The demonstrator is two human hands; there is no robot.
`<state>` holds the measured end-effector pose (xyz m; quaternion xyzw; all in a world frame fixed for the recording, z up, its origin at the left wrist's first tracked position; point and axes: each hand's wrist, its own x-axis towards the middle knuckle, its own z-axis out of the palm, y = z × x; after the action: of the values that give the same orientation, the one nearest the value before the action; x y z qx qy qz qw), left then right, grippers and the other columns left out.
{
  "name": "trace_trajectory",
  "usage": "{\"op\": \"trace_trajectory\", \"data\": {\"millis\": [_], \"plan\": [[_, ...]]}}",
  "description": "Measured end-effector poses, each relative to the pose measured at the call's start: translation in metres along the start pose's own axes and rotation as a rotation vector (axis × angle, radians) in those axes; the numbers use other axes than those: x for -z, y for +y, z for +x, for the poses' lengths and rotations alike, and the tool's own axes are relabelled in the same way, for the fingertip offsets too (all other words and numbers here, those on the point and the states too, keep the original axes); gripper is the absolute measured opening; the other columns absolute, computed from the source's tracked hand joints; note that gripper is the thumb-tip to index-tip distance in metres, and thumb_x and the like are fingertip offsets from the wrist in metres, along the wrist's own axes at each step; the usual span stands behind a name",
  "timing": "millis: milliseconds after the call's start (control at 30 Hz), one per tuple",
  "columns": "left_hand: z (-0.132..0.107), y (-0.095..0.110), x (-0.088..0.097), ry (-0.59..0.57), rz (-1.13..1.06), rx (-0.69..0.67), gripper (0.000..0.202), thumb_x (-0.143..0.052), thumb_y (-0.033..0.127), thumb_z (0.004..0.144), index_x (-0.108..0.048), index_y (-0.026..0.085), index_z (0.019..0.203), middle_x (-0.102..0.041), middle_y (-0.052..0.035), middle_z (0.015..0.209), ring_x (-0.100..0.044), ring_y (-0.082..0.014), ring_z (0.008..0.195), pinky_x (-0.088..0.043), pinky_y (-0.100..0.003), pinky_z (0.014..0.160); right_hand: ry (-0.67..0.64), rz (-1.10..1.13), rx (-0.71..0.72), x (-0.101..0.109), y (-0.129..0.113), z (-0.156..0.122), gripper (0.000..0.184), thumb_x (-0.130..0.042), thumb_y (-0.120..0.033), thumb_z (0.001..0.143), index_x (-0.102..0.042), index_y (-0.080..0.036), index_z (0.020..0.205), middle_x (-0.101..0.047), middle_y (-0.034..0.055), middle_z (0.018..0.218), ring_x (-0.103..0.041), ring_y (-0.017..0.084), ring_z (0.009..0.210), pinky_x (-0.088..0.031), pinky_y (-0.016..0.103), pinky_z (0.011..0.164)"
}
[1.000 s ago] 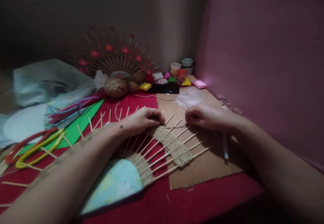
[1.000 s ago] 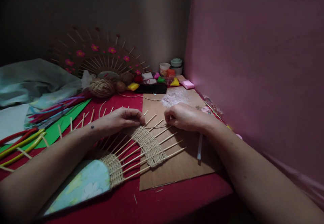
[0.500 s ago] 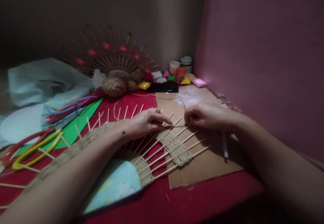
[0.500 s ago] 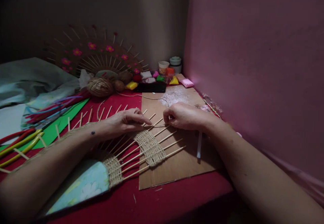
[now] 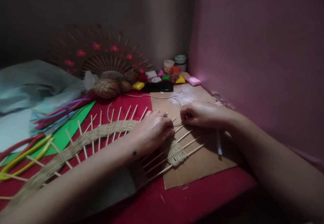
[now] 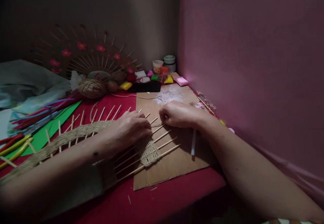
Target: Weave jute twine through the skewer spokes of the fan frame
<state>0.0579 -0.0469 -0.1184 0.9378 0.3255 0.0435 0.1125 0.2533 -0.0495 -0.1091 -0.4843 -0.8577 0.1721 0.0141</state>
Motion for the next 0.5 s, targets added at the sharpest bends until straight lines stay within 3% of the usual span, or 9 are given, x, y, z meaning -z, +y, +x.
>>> {"op": "trace_trajectory", "data": {"millis": [100,300,500], "plan": [[0.01,0.005,-0.006,-0.035,0.026,0.079,0.02,-0.054,0.033,0.076,-0.066,0.017,0.073,-0.061,-0.0072,0.078,-0.05,-0.02,0.075,-0.034,-0.033,0.068,-0.001,0.01,-0.018,0.003,-0.002,-0.002,0.017,-0.048,-0.014,0.073,-0.063,-0.018,0.079,-0.066,0.0055,0.079,-0.055,0.015,0.069,-0.037,0.026,0.06],[0.011,0.009,-0.008,-0.069,0.013,0.19,0.021,-0.048,0.022,0.073,-0.068,0.016,0.07,-0.064,-0.0083,0.07,-0.053,-0.0183,0.064,-0.034,-0.033,0.064,0.01,0.068,-0.02,0.002,0.0,-0.003,0.014,-0.05,-0.015,0.072,-0.064,-0.017,0.074,-0.065,0.0043,0.072,-0.053,0.012,0.062,-0.034,0.024,0.054],[0.007,0.013,-0.006,-0.05,0.054,0.185,0.022,-0.046,0.02,0.072,-0.068,0.016,0.069,-0.064,-0.0084,0.069,-0.053,-0.0182,0.064,-0.034,-0.031,0.059,0.018,0.062,-0.084,0.002,0.001,-0.003,0.016,-0.05,-0.015,0.069,-0.066,-0.017,0.07,-0.063,0.0029,0.065,-0.05,0.011,0.056,-0.031,0.023,0.05]]}}
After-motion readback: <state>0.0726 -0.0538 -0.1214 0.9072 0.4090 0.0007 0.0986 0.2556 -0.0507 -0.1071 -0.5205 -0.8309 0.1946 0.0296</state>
